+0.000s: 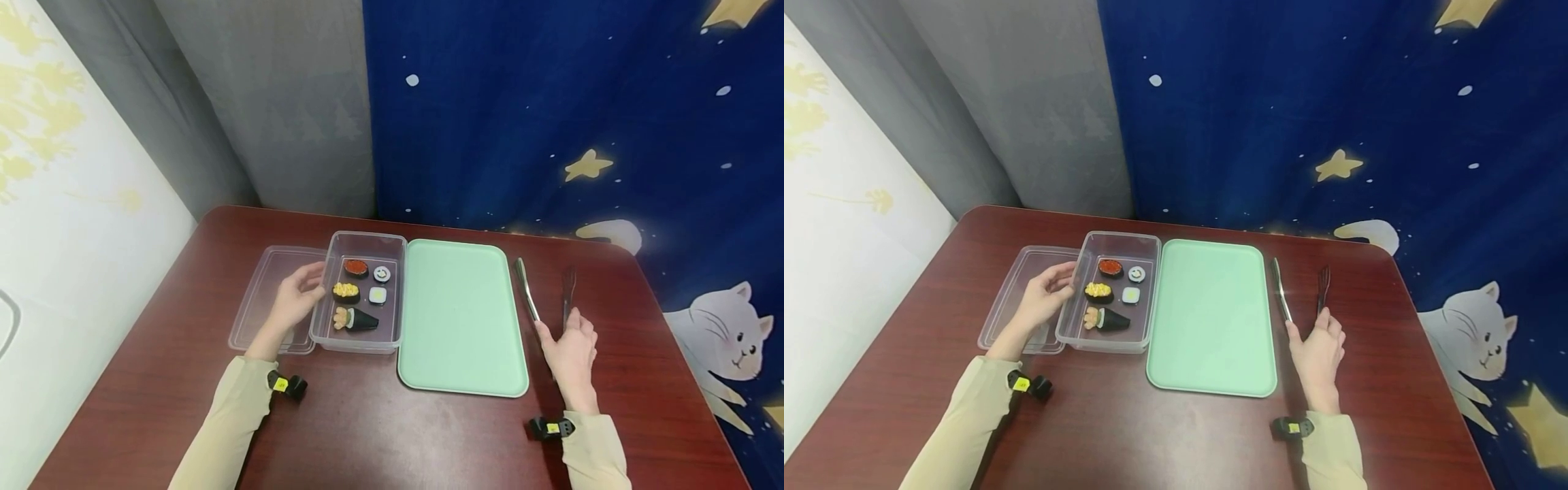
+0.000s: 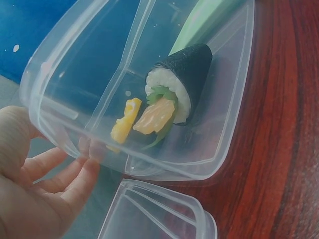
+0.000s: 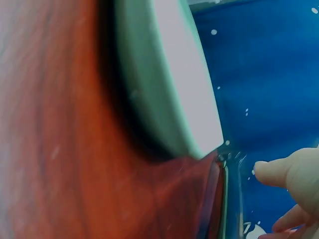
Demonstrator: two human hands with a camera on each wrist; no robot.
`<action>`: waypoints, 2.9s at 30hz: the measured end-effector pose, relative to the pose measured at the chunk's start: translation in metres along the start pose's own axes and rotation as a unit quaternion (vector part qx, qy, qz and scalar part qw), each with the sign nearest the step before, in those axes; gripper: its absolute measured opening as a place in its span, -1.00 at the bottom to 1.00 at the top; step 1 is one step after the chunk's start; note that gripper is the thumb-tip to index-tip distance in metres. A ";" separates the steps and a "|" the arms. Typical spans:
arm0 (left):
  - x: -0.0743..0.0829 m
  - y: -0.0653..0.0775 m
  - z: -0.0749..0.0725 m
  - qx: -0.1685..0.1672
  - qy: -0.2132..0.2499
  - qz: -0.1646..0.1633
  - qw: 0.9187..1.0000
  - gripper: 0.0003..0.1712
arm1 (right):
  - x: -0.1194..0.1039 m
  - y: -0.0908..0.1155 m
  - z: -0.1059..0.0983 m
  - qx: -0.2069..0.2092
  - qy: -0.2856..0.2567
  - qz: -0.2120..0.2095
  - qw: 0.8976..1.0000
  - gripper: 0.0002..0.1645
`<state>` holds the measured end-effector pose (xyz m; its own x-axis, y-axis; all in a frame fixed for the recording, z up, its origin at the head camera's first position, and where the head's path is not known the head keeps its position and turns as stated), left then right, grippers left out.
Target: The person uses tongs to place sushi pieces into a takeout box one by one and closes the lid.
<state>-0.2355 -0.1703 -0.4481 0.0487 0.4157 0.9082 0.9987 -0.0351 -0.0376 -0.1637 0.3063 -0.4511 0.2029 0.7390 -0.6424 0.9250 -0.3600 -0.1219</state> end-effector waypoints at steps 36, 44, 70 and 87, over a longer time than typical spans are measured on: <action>-0.041 0.031 -0.090 0.082 -0.090 -0.044 0.992 -0.55 | -0.219 0.026 0.068 -0.037 -0.222 -0.299 0.927 -0.39; -0.056 0.040 -0.103 0.091 -0.092 -0.081 0.988 -0.54 | -0.273 0.059 0.096 -0.070 -0.262 -0.387 0.881 -0.42; -0.074 0.039 -0.108 0.124 -0.138 -0.122 0.975 -0.56 | -0.350 0.156 0.200 -0.226 -0.186 -0.305 0.906 -0.29; -0.072 0.017 -0.111 0.140 -0.228 -0.062 0.961 -0.64 | -0.334 0.168 0.254 -0.185 -0.200 -0.144 0.951 -0.01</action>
<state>-0.2237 -0.3021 -0.4679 -0.1325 0.7586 0.6379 0.9592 0.2604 -0.1103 -0.1579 -0.1457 -0.4497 -0.1468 0.4735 -0.8685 0.9884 0.1045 -0.1101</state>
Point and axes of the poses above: each hand's wrist, its own y-axis away from the middle knuckle, its own z-axis out of the palm, x = y × z, the point moved 6 cm from there along -y, towards the middle knuckle, and after that the axes turned 7 degrees about -y, right-handed, at the moved point
